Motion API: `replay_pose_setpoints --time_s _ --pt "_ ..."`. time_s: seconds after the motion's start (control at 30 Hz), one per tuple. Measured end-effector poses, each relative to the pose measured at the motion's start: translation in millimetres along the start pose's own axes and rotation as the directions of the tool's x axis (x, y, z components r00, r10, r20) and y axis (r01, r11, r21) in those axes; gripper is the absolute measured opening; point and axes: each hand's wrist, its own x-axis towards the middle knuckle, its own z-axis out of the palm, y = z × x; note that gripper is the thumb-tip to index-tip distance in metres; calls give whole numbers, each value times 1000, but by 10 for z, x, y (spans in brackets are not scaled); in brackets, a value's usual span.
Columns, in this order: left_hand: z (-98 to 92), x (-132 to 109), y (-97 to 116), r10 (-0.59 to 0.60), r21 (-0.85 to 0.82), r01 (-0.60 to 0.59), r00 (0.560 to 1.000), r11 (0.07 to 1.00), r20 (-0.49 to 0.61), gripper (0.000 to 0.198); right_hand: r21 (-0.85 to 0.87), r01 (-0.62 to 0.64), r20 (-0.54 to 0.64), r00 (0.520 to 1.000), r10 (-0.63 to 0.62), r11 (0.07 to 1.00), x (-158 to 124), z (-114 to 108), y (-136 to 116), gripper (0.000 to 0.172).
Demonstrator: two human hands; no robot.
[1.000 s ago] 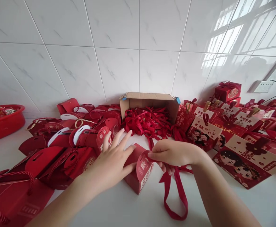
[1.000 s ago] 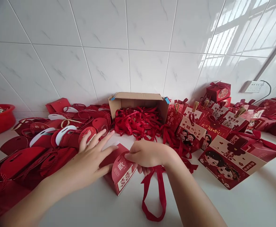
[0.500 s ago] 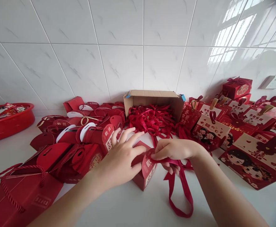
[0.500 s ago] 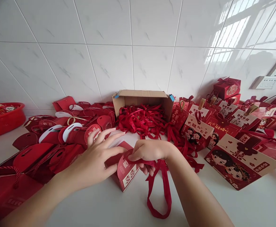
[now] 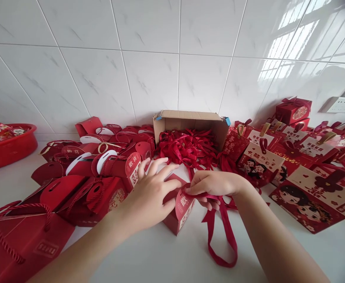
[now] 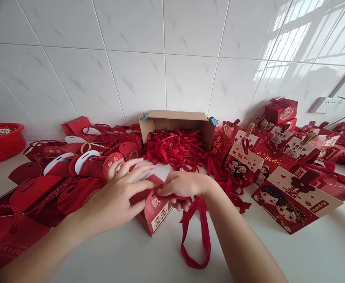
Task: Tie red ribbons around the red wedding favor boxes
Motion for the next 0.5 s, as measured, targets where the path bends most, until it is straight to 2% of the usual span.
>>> replay_pose_setpoints --time_s 0.13,0.27,0.33,0.37,0.43,0.5 --pt "20 6 -1 5 5 -5 999 1000 -47 20 -36 9 -61 998 -11 999 16 46 -15 40" --pt "40 20 -17 24 47 -17 988 999 -152 31 -116 39 -71 996 -48 993 -17 76 -18 42" --pt "34 20 -29 28 80 -9 971 997 -237 31 -222 -38 -221 975 -13 974 -75 73 -16 50" --pt "22 17 -35 25 97 3 959 995 -284 30 -283 -89 -345 939 -15 955 -113 68 -16 54" --pt "-19 6 -44 10 114 36 923 993 -384 26 -363 -137 -557 825 -97 922 -191 60 -26 57" --pt "-75 -10 -43 -16 81 63 879 995 -476 22 -376 -23 -620 749 -233 926 -246 72 -56 50"
